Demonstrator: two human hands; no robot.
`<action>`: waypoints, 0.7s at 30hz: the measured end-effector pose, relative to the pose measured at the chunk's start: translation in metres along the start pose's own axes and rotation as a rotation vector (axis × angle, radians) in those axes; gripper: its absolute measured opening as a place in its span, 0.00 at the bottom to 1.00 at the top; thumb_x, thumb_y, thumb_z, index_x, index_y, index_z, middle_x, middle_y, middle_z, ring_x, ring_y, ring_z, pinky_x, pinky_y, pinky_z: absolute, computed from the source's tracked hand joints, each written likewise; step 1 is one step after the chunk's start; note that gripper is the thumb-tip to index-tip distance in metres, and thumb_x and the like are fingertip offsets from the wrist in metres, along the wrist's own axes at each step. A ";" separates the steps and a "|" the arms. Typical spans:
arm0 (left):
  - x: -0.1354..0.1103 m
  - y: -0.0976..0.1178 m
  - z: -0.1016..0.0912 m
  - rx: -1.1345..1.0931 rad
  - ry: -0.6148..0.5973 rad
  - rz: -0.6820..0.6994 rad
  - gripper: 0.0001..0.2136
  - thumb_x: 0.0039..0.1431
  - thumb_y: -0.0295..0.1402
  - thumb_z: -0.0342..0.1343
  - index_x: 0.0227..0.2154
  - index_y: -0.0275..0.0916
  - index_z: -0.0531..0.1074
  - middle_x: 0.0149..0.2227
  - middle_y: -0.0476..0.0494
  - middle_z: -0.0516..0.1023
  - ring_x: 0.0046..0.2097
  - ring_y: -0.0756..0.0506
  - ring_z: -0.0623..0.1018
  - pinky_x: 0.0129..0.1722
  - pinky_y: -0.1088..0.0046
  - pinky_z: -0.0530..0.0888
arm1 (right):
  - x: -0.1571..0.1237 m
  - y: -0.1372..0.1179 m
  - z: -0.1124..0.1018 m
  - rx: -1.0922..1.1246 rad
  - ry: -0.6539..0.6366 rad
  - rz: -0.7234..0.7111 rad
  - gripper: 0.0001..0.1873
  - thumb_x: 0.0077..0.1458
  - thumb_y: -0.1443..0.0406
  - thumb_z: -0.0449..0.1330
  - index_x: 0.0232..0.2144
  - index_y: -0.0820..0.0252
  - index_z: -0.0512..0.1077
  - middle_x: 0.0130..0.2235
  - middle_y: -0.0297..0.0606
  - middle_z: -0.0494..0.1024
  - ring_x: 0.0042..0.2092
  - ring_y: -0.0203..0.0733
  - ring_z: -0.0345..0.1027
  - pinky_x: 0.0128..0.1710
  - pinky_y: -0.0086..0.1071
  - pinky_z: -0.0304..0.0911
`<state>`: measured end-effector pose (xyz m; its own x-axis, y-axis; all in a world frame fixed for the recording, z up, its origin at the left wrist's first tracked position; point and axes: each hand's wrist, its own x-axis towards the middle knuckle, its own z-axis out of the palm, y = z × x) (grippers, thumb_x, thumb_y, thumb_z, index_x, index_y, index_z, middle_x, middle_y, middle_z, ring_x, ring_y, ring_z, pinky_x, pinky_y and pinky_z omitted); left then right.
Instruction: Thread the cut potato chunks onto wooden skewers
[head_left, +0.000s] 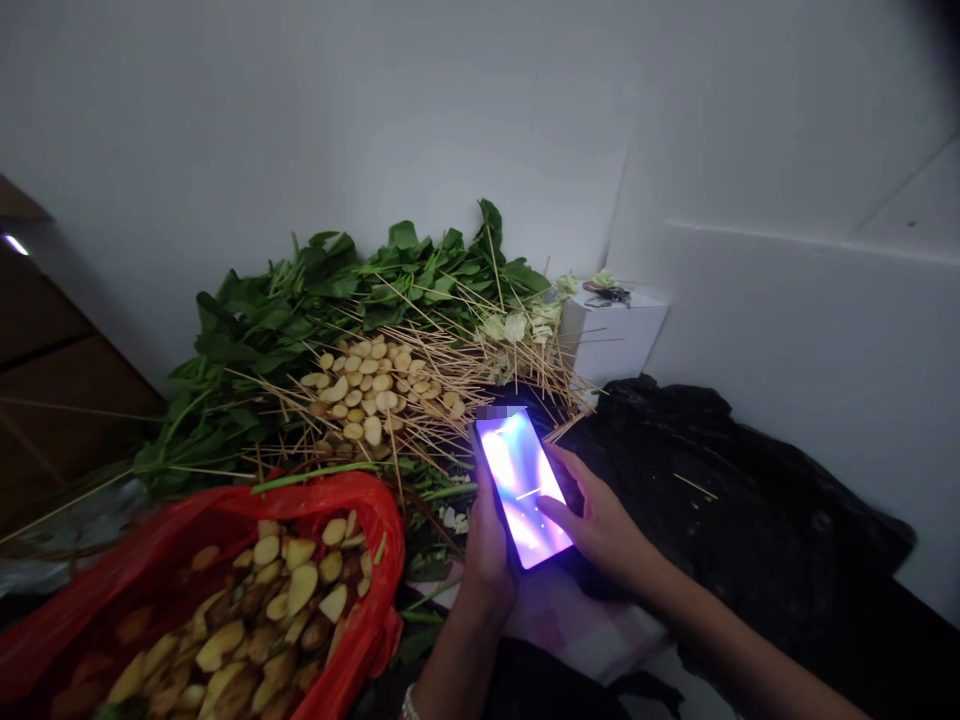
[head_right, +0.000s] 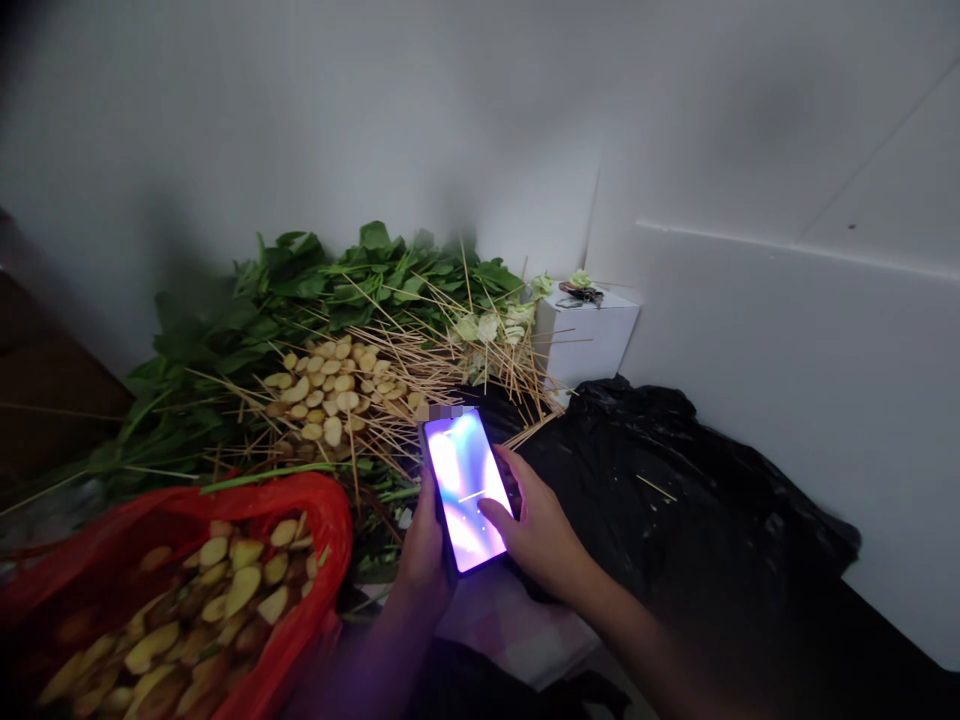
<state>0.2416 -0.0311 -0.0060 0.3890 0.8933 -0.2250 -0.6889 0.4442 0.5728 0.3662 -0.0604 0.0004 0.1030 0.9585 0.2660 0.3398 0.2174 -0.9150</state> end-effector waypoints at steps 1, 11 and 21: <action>0.000 0.000 0.000 -0.008 0.007 0.005 0.27 0.59 0.51 0.51 0.53 0.36 0.71 0.49 0.37 0.79 0.52 0.38 0.77 0.54 0.62 0.71 | -0.002 -0.001 0.001 -0.026 0.005 -0.001 0.32 0.53 0.66 0.60 0.60 0.56 0.58 0.59 0.43 0.67 0.59 0.48 0.63 0.59 0.47 0.59; 0.000 -0.001 -0.001 -0.008 0.062 0.033 0.27 0.58 0.51 0.53 0.51 0.35 0.73 0.47 0.36 0.81 0.52 0.38 0.77 0.53 0.63 0.72 | -0.022 -0.009 0.009 -0.229 -0.008 -0.039 0.47 0.48 0.60 0.66 0.65 0.57 0.49 0.63 0.47 0.59 0.63 0.53 0.53 0.61 0.49 0.53; 0.000 -0.002 -0.001 -0.104 -0.038 0.025 0.27 0.59 0.51 0.51 0.54 0.37 0.71 0.53 0.37 0.76 0.55 0.38 0.75 0.55 0.64 0.70 | -0.030 -0.012 0.020 -0.343 0.076 -0.041 0.48 0.47 0.59 0.64 0.65 0.54 0.46 0.56 0.45 0.64 0.55 0.52 0.62 0.50 0.42 0.66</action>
<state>0.2424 -0.0316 -0.0074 0.3922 0.9020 -0.1804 -0.7575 0.4280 0.4930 0.3407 -0.0881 -0.0030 0.1474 0.9309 0.3341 0.6384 0.1684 -0.7511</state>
